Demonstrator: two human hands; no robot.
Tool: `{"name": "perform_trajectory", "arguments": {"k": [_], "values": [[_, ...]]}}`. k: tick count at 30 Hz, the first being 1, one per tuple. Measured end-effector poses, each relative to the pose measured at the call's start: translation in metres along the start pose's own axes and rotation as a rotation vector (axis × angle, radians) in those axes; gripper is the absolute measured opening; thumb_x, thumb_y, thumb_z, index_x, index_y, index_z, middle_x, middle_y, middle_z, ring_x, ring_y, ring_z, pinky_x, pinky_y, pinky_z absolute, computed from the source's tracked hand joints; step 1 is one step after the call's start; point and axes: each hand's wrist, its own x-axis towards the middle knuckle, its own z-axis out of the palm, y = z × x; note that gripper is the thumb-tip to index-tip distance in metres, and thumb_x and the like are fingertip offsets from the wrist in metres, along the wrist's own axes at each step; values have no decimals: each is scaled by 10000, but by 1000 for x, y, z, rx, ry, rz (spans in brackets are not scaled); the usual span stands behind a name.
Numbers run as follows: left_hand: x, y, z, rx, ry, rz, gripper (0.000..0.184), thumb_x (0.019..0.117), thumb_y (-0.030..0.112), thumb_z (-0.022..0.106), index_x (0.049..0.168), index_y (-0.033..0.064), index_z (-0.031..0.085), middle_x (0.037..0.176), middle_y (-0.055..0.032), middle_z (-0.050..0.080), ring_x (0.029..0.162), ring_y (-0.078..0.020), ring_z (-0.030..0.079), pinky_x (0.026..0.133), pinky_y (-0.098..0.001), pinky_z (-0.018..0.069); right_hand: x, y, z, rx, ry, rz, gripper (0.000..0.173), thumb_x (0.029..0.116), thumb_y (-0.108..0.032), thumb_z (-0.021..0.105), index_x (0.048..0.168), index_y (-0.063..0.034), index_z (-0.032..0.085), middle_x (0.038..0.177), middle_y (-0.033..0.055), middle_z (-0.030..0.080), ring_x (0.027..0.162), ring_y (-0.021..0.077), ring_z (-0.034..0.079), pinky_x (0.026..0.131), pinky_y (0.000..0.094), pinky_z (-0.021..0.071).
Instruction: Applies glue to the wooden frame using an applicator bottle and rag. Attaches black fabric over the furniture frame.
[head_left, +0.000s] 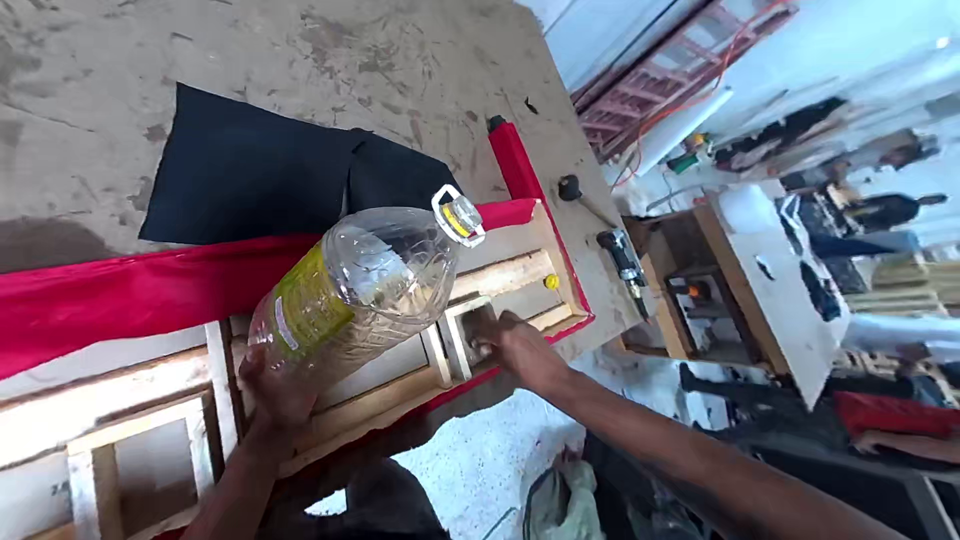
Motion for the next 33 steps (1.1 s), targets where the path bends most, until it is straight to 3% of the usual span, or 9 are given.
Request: {"name": "perform_trajectory", "arguments": {"k": [4,8,10,16,19,23,28,30,33], "values": [[-9,-12,-11,87,50,60,838,765,769,699,1438,313,498,1263,8,680,1121,-165,678,896,-433,607,18,21,30,-178,193,-274,227,935,-16,622,1070,-140,756,1214,12,707,1207,238,622,980,448,540],[-11,-17,-12,47,61,81,943,709,776,744,1478,310,461,1287,-15,671,1122,-195,679,904,-461,606,3,-18,7,-95,-240,19,232,985,-84,569,1158,-40,718,1227,213,676,1210,407,614,1004,579,513],[-8,-23,-11,39,82,84,991,678,798,745,1486,304,451,1303,-19,661,1143,-204,668,913,-475,597,2,-14,-11,129,-381,133,291,1005,-192,575,1219,-53,715,1189,223,692,1149,394,649,996,599,501],[-16,-6,-6,61,67,153,875,752,785,686,1448,286,508,1309,-17,661,1173,-202,651,953,-490,574,-1,-25,10,281,-112,126,280,964,-168,601,1198,-106,743,1162,154,721,1109,316,681,999,548,525],[-41,41,1,88,26,252,803,764,811,637,1384,306,563,1255,16,689,1137,-168,669,924,-469,591,-5,-2,-8,308,-292,8,266,961,-185,629,1187,-101,741,1104,169,727,1043,338,691,943,591,528],[-83,142,-15,136,-38,556,708,839,732,600,1372,268,560,1281,0,664,1195,-182,634,996,-484,545,3,9,7,327,-41,-16,189,956,-148,664,1113,-164,768,1039,108,746,958,300,714,879,594,564],[-150,264,-94,295,73,689,787,839,795,537,1401,244,547,1319,-34,653,1224,-225,624,1022,-537,524,-28,-8,6,349,-68,85,216,934,-195,686,1123,-128,765,1027,168,739,967,376,702,870,661,532],[-172,299,-124,366,128,710,844,799,820,566,1414,242,536,1325,-40,650,1233,-227,620,1023,-533,525,-49,-60,-20,463,250,34,190,941,-184,714,1118,-133,762,992,135,736,875,330,710,796,629,572],[-195,331,-167,363,181,702,885,778,836,577,1417,225,538,1316,-50,657,1226,-230,628,1012,-532,534,-56,-254,-23,642,523,-251,246,965,-149,668,1195,-159,755,1220,53,719,1106,204,688,953,465,580]]}}
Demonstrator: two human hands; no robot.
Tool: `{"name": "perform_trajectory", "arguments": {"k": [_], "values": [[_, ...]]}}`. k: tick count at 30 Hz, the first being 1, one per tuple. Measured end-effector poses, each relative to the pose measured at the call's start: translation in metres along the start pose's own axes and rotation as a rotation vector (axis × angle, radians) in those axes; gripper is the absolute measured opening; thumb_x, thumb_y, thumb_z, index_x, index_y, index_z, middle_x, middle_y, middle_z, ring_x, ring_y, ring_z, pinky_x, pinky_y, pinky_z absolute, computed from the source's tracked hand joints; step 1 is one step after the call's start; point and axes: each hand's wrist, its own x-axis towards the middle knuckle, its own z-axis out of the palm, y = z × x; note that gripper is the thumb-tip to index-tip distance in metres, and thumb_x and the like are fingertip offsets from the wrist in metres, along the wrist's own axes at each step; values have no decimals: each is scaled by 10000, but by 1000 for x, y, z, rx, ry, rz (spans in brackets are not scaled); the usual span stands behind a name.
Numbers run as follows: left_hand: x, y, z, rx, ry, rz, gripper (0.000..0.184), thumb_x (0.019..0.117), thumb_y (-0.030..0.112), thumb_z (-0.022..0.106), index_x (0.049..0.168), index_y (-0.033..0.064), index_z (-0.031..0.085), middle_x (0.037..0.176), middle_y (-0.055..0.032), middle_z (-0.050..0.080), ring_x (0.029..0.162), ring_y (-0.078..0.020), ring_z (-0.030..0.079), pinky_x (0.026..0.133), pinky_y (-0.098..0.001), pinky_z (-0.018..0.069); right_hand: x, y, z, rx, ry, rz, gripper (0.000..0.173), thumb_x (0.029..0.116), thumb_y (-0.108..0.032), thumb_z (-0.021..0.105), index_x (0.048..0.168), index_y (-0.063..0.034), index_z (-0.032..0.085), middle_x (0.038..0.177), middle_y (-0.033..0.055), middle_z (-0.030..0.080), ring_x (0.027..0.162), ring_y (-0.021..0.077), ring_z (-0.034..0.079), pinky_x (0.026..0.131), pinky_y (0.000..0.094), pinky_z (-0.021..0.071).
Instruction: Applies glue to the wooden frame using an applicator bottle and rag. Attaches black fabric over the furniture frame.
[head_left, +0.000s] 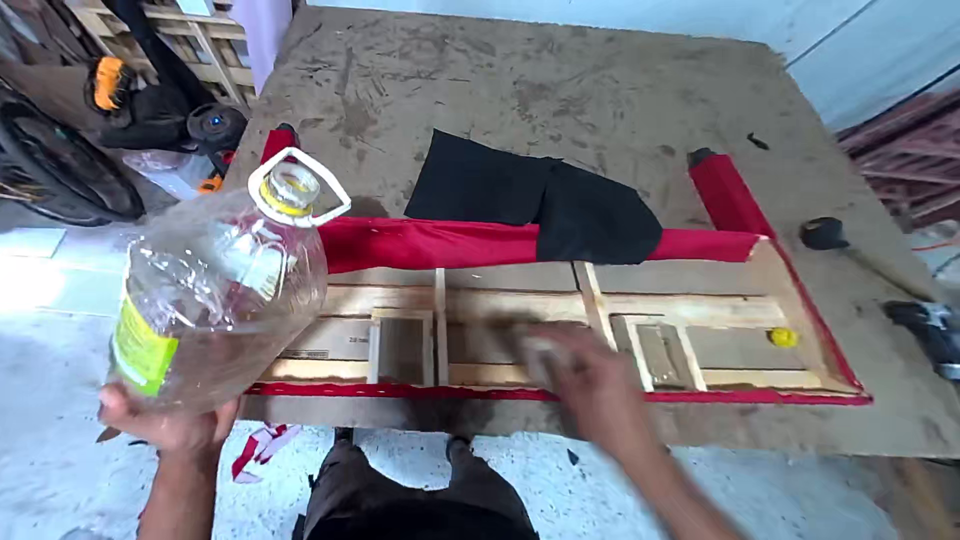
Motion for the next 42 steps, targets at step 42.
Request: {"name": "perform_trajectory", "arguments": {"k": [42], "values": [[43,-7,-112,-276,48,-400,829,734,808,684,1348,259,589,1202,3,710,1116,-177,685,912,-483,597,51,-175,214,-327,-386,375,249,989,-180,586,1149,-64,738,1203,182,702,1152,362,660,1010,578,513]]}}
